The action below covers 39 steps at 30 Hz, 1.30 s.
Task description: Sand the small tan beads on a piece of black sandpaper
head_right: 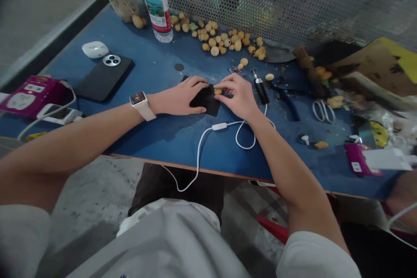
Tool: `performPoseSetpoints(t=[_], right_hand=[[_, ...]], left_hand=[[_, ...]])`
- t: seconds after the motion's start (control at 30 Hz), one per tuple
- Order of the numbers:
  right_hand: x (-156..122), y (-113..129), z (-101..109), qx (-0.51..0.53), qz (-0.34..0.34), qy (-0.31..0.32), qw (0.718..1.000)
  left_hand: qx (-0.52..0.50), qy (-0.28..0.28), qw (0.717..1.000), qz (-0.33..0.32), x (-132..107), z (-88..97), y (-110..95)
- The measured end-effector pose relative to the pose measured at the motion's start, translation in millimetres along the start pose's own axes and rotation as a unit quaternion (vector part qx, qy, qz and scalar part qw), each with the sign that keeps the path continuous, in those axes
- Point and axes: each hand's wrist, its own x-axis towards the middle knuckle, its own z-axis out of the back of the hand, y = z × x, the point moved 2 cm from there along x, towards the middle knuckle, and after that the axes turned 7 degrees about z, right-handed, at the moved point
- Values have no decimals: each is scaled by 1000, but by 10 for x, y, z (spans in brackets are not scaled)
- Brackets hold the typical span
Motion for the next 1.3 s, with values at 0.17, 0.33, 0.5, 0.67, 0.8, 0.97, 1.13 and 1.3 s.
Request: performPoseSetpoints(t=[0.17,0.33,0.5,0.67,0.8,0.97,1.13,1.3], right_hand=[[-7,96,37,-23,22,39,999],[15,87,41,-25,24,61,998],[51,104,19,-35,26,52,998],[51,111,18,-26,28,83,996],[93,49,18,-49,17,49,997],[84,23,11,-22,17,57,998],[71,-7,-21,-31,17,-2,999],[39,-17,-31,-29,20,32,999]], left_hand=[[4,1,1000,0,7,-7,-13],[10,-24,999,19,29,-60,-54],[10,-54,998,30,51,-145,-54],[10,-50,998,27,61,-169,-23],[15,-38,998,40,78,-144,-45],[14,-35,998,49,75,-136,-75],[14,-45,998,37,59,-151,-51],[11,-40,998,39,63,-147,-71]])
